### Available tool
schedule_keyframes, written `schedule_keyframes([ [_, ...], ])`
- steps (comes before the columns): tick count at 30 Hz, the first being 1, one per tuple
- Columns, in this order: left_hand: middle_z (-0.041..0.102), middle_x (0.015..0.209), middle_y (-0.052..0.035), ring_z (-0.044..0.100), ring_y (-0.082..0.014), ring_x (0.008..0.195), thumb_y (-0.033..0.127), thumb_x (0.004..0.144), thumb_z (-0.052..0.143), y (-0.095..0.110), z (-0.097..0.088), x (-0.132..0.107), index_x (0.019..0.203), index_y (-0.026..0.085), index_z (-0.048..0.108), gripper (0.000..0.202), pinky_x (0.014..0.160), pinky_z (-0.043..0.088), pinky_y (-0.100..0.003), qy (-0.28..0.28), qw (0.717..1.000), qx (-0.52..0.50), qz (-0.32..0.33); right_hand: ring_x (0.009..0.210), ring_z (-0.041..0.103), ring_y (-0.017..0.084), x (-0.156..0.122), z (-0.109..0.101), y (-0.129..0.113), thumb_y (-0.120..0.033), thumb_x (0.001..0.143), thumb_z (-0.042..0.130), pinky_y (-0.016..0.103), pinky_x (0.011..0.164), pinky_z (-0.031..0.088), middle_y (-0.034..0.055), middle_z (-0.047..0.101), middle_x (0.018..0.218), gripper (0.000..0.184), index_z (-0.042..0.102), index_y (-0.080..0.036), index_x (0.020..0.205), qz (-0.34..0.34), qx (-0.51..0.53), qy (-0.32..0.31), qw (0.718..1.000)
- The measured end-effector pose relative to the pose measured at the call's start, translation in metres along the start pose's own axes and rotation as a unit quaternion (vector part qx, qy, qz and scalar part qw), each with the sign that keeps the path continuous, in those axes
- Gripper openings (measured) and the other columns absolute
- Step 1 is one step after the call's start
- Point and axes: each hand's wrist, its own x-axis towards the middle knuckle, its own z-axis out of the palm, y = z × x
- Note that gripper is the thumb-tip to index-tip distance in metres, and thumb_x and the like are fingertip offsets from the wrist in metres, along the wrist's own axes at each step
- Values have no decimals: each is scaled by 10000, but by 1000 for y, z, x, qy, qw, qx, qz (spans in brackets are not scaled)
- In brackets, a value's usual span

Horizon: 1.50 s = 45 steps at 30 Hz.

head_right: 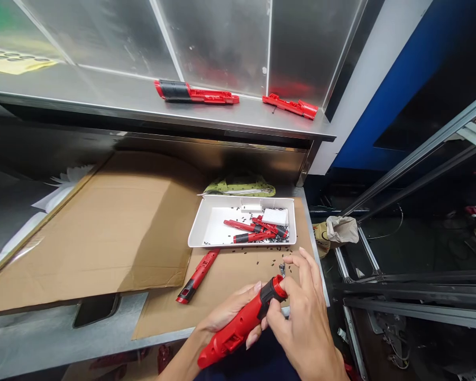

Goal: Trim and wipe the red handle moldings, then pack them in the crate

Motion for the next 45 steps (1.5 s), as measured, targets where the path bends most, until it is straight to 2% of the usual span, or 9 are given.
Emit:
schedule_keyframes([
  [5, 633, 616, 2, 554, -97, 368, 633, 920, 466, -7, -21, 3, 1142, 100, 610, 594, 366, 427, -176, -87, 992, -75, -48, 1467, 265, 362, -8, -24, 0, -327, 855, 606, 621, 1081, 365, 87, 442, 1487, 251, 568, -262, 1095, -24, -33, 2, 999],
  [10, 630, 608, -8, 546, -103, 335, 532, 1007, 275, -7, -38, 4, 1248, 61, 604, 623, 341, 423, -186, -183, 971, -138, -67, 1394, 409, 294, -2, -41, 16, -299, 956, 509, 535, 1116, 360, 54, 573, 1348, 175, 559, -247, 797, -1, 28, 126, 992],
  [12, 622, 603, -5, 547, -107, 336, 515, 1016, 238, -5, -39, 4, 1250, 58, 604, 631, 334, 413, -184, -192, 968, -141, -77, 1339, 481, 264, 2, -36, 20, -282, 963, 506, 494, 1105, 400, 62, 567, 1363, 100, 600, -253, 944, 4, 77, 132, 988],
  [15, 577, 581, 19, 501, -95, 314, 549, 1004, 215, -4, -35, 3, 1276, 52, 578, 673, 343, 401, -190, -154, 979, -95, -89, 1314, 520, 235, 8, -23, 21, -304, 959, 541, 424, 1080, 455, 72, 547, 1411, 321, 538, -273, 1278, -11, 140, 53, 989],
  [19, 638, 718, -34, 619, -145, 516, 631, 952, 282, -9, -30, -2, 1363, 92, 498, 712, 547, 510, -267, 38, 992, 122, -13, 1287, 552, 218, 14, 1, 35, -361, 964, 541, 377, 1063, 473, 49, 587, 1377, 277, 579, -290, 1229, -16, 164, 10, 986],
  [21, 706, 935, -93, 695, -211, 820, 551, 938, 428, -16, -37, -6, 1415, 170, 457, 612, 773, 533, -329, 184, 936, 298, 30, 1244, 584, 232, 13, 19, 53, -384, 962, 526, 398, 1035, 490, 63, 621, 1326, 263, 599, -274, 1189, 10, 129, 15, 992],
  [25, 664, 1249, -200, 618, -363, 1147, 310, 879, 545, -37, -73, -19, 1410, 154, 487, 556, 992, 428, -524, 444, 711, 545, 6, 1126, 655, 258, 2, 65, 90, -391, 946, 490, 414, 949, 535, 85, 691, 1192, 255, 654, -240, 1069, 15, 57, -68, 996],
  [34, 570, 1414, -118, 535, -231, 1309, 377, 922, 458, -48, -110, -49, 1376, 206, 490, 486, 1092, 422, -379, 531, 639, 530, 169, 1068, 686, 225, -21, 106, 80, -313, 956, 460, 367, 933, 546, 67, 717, 1117, 230, 653, -240, 1056, -16, 53, -141, 988],
  [45, 697, 1279, -72, 483, -333, 1365, 248, 900, 502, -104, -162, -71, 1194, 306, 687, 352, 1207, 0, -613, 591, 528, 562, 238, 998, 699, 210, -46, 115, 87, -254, 947, 458, 326, 891, 548, 50, 725, 1047, 209, 654, -243, 1021, -6, 38, -162, 986],
])
